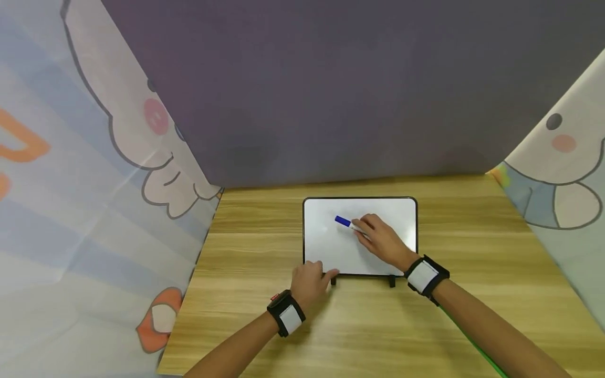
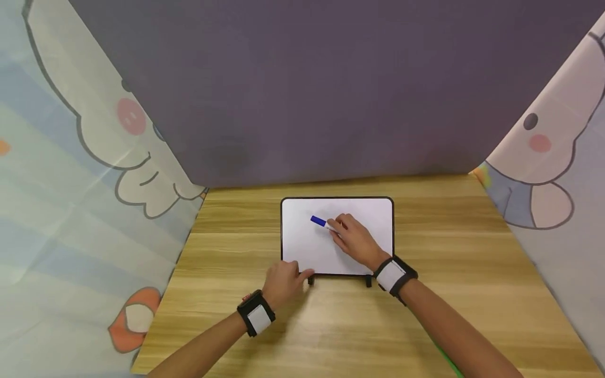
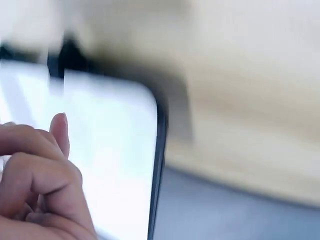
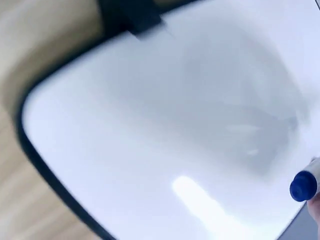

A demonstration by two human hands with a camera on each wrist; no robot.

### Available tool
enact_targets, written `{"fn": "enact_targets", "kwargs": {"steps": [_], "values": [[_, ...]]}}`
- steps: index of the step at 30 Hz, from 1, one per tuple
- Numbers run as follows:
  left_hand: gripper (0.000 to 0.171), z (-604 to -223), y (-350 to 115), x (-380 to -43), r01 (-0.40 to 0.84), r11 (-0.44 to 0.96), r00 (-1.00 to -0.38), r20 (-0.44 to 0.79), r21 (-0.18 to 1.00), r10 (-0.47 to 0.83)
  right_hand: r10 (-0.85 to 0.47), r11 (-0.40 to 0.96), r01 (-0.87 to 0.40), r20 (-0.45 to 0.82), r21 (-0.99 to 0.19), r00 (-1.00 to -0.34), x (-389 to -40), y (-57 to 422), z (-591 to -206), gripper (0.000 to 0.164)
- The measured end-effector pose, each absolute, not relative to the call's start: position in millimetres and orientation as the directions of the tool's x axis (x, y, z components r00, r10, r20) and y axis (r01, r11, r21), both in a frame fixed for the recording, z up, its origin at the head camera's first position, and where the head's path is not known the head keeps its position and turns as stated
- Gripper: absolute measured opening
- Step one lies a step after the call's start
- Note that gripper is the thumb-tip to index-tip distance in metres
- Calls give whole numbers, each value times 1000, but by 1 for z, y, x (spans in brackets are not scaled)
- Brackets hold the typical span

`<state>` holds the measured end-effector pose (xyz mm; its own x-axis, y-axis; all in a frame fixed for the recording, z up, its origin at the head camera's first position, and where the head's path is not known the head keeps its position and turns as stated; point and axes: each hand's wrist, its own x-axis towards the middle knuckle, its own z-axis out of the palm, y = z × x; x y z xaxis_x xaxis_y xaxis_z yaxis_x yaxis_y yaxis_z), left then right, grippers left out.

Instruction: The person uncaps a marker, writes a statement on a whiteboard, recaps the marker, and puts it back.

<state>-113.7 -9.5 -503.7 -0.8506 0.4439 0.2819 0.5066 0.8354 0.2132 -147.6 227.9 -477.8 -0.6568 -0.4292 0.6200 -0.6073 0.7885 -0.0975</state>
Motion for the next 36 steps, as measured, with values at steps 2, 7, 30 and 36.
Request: {"fn": "enact_targets", "kwargs": {"steps": [2,7,30,36], "values": [[50,-482,-13,-125,522,835,-826,347,174,444,-465,773,-630,610,-74,-641,-152,227,-472,37],[41,-443,-18,-153,533,833,-786,451,149,423,-559,728,-685,554,-29,-617,-163,220,-460,39],[29,-428,-25,-182,602,796,-709,497,57,500,-681,618,-785,530,45,-505,-190,175,-442,35],[27,-429,-26,-186,614,788,-689,521,50,503,-687,624,-775,539,96,-487,-192,174,-440,33]]}}
